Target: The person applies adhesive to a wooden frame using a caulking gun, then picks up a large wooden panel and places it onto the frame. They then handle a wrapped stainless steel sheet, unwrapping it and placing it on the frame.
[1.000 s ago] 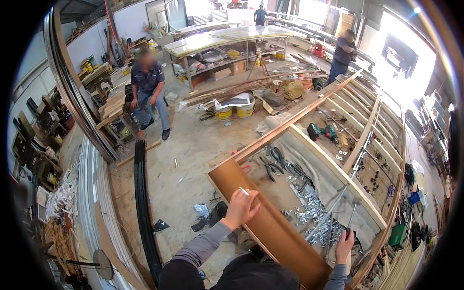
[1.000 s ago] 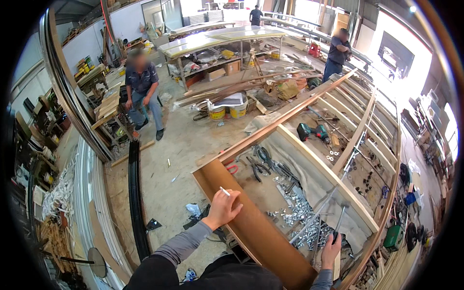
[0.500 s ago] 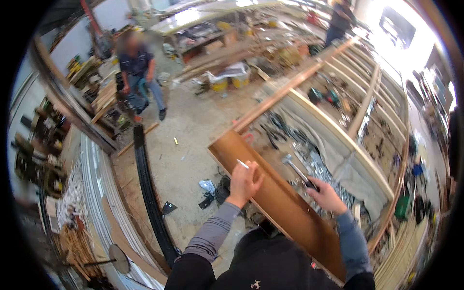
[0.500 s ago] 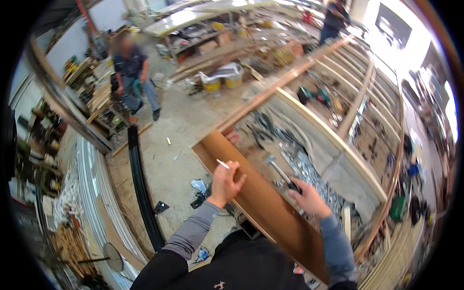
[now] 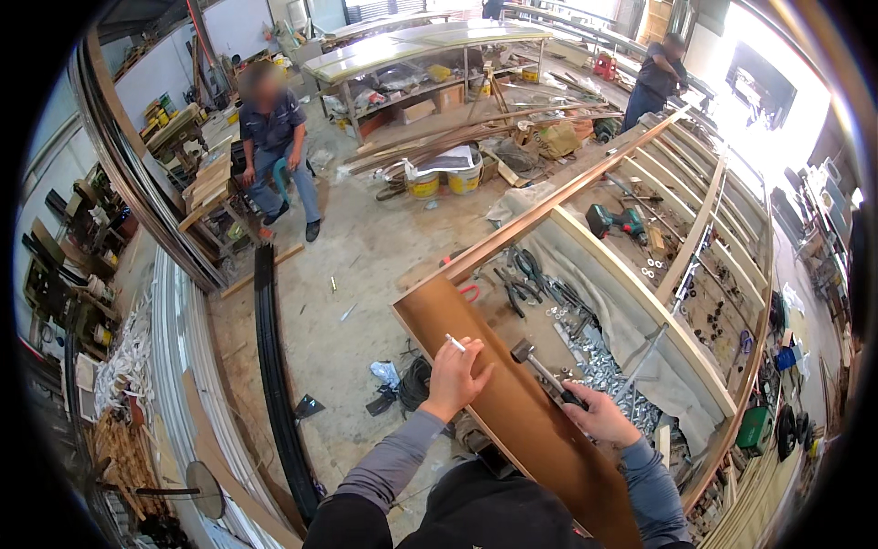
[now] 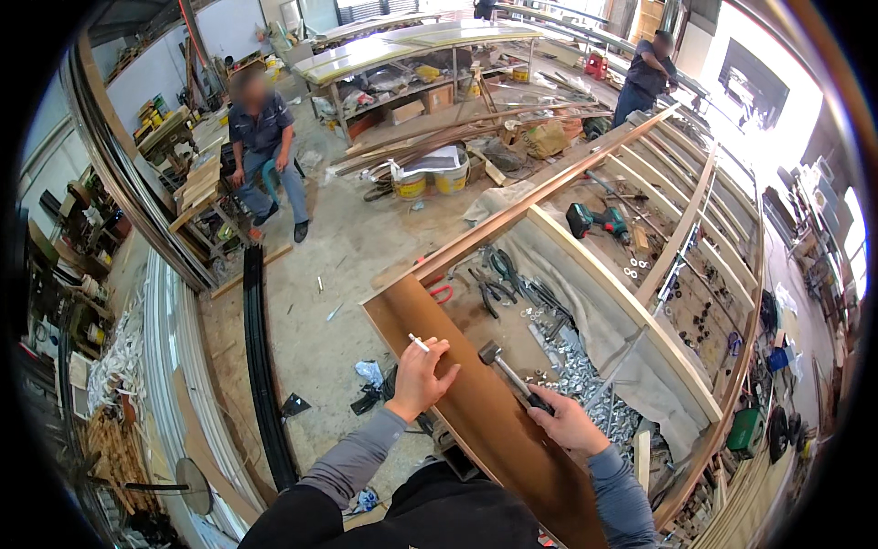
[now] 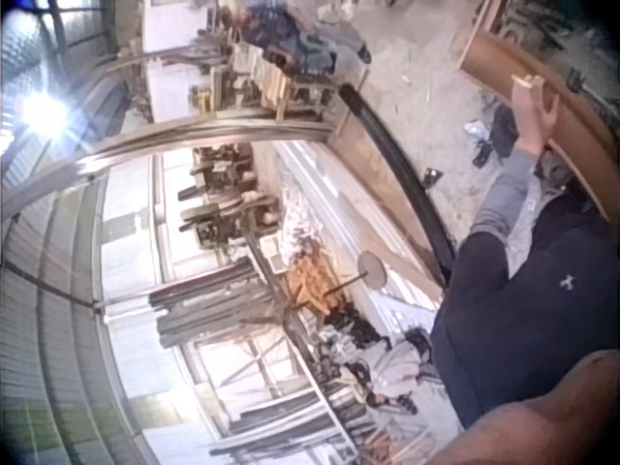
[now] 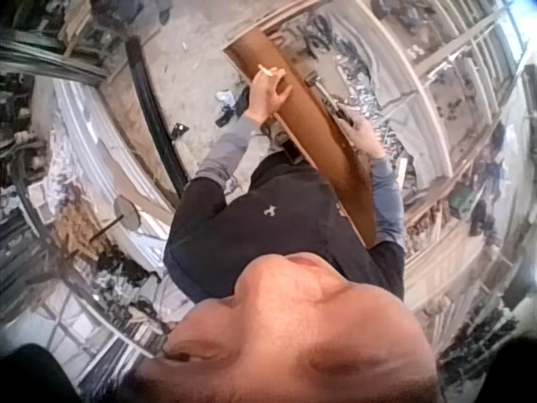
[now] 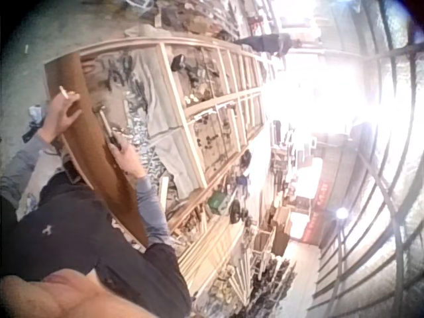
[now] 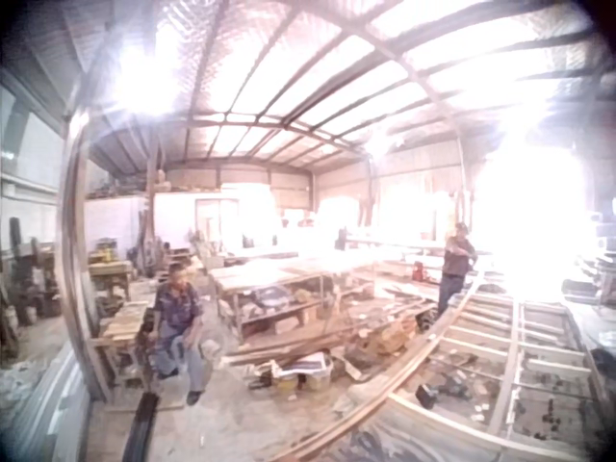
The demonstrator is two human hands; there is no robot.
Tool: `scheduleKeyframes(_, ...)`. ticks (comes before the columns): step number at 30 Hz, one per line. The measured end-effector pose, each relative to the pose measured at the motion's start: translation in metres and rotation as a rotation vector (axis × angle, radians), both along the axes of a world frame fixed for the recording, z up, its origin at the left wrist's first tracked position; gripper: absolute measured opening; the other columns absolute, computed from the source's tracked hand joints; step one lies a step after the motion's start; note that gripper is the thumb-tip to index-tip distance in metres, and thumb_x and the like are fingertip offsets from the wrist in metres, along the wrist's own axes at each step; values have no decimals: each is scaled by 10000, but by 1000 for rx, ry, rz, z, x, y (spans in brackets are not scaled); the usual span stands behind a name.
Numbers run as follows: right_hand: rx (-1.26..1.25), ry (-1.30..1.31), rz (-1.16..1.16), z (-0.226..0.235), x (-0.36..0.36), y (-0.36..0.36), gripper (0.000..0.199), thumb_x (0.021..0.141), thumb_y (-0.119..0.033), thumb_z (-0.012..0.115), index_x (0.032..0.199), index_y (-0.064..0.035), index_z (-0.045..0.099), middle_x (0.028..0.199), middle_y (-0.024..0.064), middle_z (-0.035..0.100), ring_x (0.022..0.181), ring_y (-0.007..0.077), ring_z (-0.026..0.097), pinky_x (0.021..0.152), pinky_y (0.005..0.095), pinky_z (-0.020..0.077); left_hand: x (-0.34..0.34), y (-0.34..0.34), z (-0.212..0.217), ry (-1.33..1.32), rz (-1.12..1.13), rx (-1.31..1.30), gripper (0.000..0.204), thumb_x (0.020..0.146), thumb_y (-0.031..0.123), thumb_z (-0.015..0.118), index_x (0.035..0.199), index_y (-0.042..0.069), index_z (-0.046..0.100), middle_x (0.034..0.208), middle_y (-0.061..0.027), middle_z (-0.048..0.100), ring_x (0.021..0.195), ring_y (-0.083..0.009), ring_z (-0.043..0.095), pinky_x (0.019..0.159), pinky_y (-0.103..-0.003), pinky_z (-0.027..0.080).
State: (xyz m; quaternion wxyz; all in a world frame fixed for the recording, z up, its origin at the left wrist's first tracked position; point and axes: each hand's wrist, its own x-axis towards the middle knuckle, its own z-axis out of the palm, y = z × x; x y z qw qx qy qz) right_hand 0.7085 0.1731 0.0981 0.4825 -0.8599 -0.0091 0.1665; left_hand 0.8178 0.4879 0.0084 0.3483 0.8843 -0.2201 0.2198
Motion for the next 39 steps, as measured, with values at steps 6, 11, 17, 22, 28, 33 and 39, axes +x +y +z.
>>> scheduleKeyframes(6, 125, 222, -121, 11, -4, 9, 514, 1035, -144, 691, 1524, -57, 560, 1043, 5, 698, 845, 66, 587, 747, 267, 521, 1, 0, -6, -41, -12, 2, 453, 839, 253, 862, 1206, 85, 655, 1194, -134, 732, 1199, -386, 655, 1062, -503, 498)
scheduleKeyframes(11, 97, 118, -150, -2, -10, 9, 486, 1030, -130, 689, 1493, -29, 581, 1051, 45, 715, 927, 109, 624, 842, 290, 537, 2, -4, 0, -20, 8, 4, 474, 840, 253, 860, 1225, 82, 644, 1193, -131, 732, 1184, -376, 660, 1068, -512, 489)
scheduleKeyframes(17, 112, -3, -155, 8, -28, -14, 472, 1026, -107, 684, 1470, 12, 575, 1048, 55, 695, 917, 109, 620, 818, 291, 534, -1, -2, 8, -19, -23, 66, 442, 851, 217, 822, 1226, 76, 635, 1196, -150, 708, 1156, -376, 656, 1058, -514, 487)
scheduleKeyframes(22, 113, 182, -398, 34, -112, -42, 495, 1026, -91, 682, 1497, -2, 559, 952, 1, 625, 826, 56, 561, 695, 247, 490, -38, -61, 17, 33, -291, 89, 383, 899, 223, 758, 1235, 84, 638, 1195, -150, 694, 1183, -355, 639, 1093, -508, 460)
scheduleKeyframes(28, -14, 176, -475, 45, -212, -93, 501, 997, -51, 711, 1468, 36, 568, 1031, 13, 675, 893, 90, 605, 785, 254, 528, -74, -116, -2, 66, -522, 36, 315, 944, 223, 728, 1202, 66, 638, 1142, -127, 696, 1176, -334, 642, 1170, -475, 437)
scheduleKeyframes(33, -211, 268, -369, 79, -273, -107, 486, 982, -106, 757, 1439, -3, 629, 1095, 64, 725, 1025, 120, 647, 945, 303, 537, -77, -125, -4, 39, -564, -38, 334, 904, 195, 756, 1187, 53, 650, 1065, -145, 698, 1077, -351, 662, 1064, -468, 502)
scheduleKeyframes(39, -408, 173, -342, 111, -303, -141, 490, 988, -216, 735, 1433, -50, 616, 1042, 283, 723, 950, 458, 707, 828, 441, 570, -83, -130, 12, 66, -515, 33, 350, 865, 225, 812, 1160, 76, 697, 1105, -175, 719, 1086, -380, 670, 1024, -488, 517)
